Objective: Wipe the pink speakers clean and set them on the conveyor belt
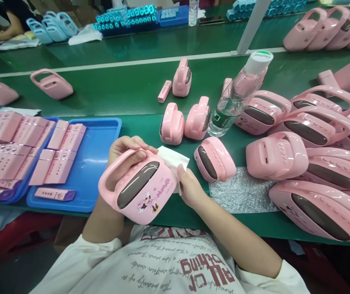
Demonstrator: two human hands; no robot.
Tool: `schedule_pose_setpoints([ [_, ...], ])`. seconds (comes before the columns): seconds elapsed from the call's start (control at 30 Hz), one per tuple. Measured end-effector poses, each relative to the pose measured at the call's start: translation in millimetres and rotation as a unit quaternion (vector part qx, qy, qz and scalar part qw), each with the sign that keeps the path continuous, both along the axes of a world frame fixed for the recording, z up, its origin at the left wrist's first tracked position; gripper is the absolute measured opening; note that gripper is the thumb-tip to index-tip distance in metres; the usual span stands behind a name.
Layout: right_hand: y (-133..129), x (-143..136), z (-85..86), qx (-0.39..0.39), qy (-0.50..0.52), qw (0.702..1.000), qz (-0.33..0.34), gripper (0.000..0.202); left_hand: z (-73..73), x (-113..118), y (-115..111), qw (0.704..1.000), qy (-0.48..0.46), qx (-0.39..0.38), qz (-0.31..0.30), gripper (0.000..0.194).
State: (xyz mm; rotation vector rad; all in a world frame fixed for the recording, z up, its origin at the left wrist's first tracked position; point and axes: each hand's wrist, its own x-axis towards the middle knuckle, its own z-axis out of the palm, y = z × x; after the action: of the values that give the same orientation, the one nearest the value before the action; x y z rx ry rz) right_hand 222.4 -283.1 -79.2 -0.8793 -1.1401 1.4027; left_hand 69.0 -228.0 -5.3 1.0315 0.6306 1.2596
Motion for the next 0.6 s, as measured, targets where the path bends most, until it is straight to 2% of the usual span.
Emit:
schedule_pose_setpoints([
  [0.1, 1.2, -0.8, 3.9, 0.008, 0.057, 0.994, 0.094, 0.078, 3.7, -0.3, -2.8, 1.0, 0.005, -0.007, -0.013, 0.021],
  [0.2, -2.6, -2.0, 6.8, 0.03, 0.061, 0.987, 0.147, 0.086, 5.5, -1.2, -4.9, 0.999, 0.01, -0.016, -0.04, 0.021],
  [0.4, -13.9, -10.0, 2.1, -0.033, 0.116, 0.986, 0.115, 0.074, 6.2, -1.3, -4.5, 0.996, 0.059, -0.052, -0.052, 0.022],
  [0.5, -15.7, -15.1, 6.7, -0.059, 0.167, 0.978, 0.111, 0.071, 6.7, -3.5, 0.2, 0.992, 0.084, -0.071, -0.067, 0.029],
  [0.6, -14.7, -13.6, 16.5, -0.032, 0.18, 0.981, 0.073, 0.07, 8.5, -9.1, 4.4, 0.99, 0.112, -0.079, -0.024, 0.027],
])
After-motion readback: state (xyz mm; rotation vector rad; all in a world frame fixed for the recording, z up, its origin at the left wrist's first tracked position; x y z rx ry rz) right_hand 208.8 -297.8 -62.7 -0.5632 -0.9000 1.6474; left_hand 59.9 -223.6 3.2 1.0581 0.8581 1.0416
